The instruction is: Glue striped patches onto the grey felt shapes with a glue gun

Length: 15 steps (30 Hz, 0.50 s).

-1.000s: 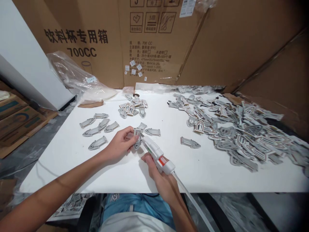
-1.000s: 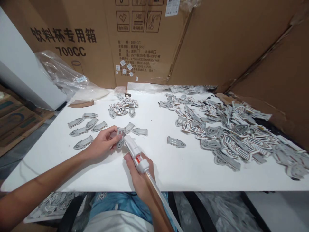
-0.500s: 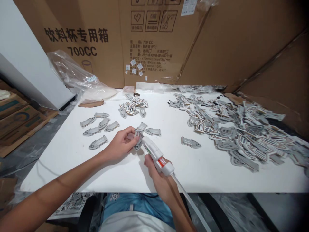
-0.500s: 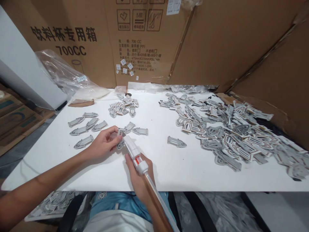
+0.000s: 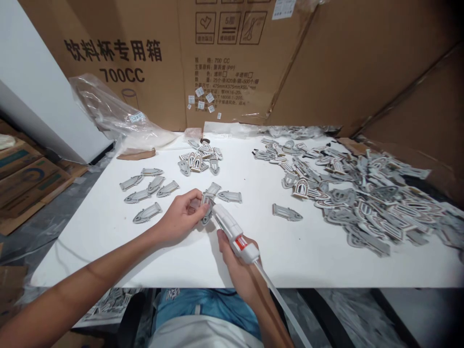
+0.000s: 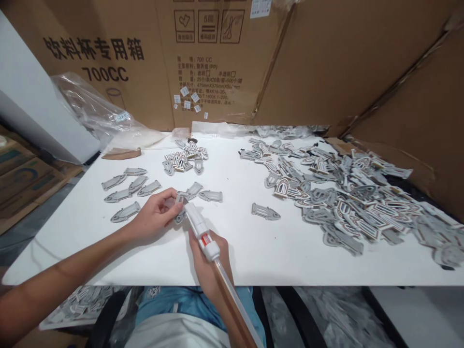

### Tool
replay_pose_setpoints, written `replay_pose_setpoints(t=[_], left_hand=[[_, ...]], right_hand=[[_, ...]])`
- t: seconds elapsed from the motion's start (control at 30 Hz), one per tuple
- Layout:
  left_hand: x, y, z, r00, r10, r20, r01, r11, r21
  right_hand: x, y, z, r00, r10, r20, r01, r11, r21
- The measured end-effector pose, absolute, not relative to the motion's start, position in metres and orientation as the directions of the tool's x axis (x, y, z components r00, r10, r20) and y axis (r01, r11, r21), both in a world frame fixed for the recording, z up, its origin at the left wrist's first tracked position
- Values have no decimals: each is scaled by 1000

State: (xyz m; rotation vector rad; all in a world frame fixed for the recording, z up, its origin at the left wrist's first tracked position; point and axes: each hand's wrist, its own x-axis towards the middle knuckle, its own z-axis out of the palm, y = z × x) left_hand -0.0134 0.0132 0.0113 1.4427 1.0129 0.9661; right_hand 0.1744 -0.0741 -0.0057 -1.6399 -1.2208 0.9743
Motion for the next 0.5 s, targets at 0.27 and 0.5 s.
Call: replay_pose_setpoints(t=[0.27,0.5], left_hand=[[-15,13,11,300,953,38,99,-71,993],[-14,12,11,292,956,41,85,-69,994]], right_hand=[[177,-73,-7,159,973,-170,285,-210,-935],[174,-75,-4,218,964,-153,284,-213,-935]])
